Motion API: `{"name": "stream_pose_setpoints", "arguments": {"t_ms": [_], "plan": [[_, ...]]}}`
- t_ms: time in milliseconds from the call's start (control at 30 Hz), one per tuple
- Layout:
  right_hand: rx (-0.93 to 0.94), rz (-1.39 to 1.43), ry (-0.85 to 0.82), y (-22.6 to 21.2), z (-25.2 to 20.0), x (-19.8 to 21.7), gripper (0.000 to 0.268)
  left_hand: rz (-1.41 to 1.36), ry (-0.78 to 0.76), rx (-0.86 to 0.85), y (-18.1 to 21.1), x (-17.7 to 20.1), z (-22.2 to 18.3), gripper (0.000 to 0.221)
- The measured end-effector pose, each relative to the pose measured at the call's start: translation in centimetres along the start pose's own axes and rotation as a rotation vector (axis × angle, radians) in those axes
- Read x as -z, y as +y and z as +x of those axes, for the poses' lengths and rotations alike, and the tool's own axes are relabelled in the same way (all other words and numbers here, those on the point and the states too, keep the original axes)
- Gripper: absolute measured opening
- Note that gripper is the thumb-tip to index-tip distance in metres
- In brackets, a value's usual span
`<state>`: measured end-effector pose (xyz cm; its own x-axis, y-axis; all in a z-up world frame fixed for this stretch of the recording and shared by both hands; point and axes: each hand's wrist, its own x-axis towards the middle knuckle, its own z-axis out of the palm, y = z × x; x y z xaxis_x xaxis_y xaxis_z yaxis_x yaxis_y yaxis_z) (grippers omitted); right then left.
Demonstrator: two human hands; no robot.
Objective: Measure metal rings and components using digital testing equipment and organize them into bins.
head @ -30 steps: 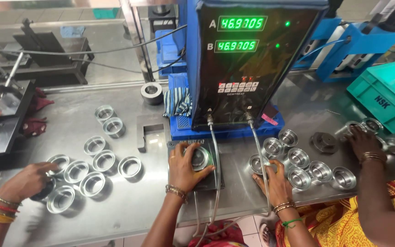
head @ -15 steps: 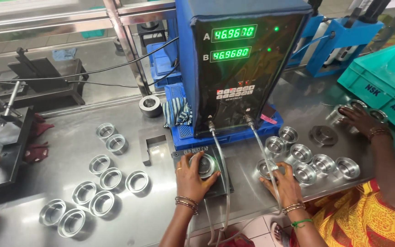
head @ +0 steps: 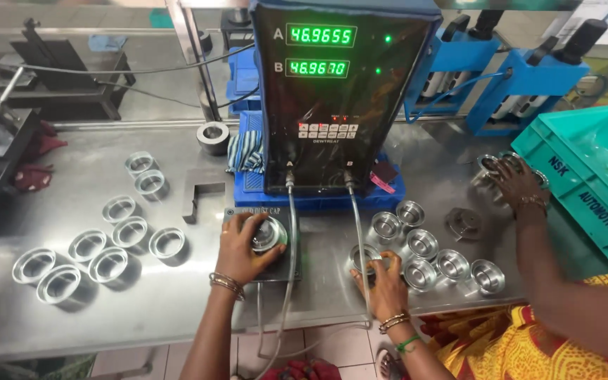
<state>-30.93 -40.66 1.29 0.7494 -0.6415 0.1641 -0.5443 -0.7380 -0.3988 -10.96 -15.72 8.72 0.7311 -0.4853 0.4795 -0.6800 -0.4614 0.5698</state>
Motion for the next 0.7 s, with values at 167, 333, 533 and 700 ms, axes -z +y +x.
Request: {"name": "stream_pose_setpoints", "arguments": {"t_ms": [167,333,533,700], "plan": [[0.049,0.067,0.004,-0.3,-0.5,0.6,0.047,0.002,0.033,-0.031,0.0,0.1,0.0,0.071],[0.092,0.082,0.042,0.3,-0.1,-0.1,0.054,0.009,0.037,-0.031,0.0,0.0,-0.1,0.07],[0.112,0.078,0.092,-0.2,0.7,-1.2,0.073,-0.015,0.014,0.032,-0.8,0.4,0.2,0.069],[0.091,-0.023,0.011,-2.1,1.8,0.4,0.085,-0.185,-0.05,-0.096,-2.8,0.0,-0.6,0.074]]}}
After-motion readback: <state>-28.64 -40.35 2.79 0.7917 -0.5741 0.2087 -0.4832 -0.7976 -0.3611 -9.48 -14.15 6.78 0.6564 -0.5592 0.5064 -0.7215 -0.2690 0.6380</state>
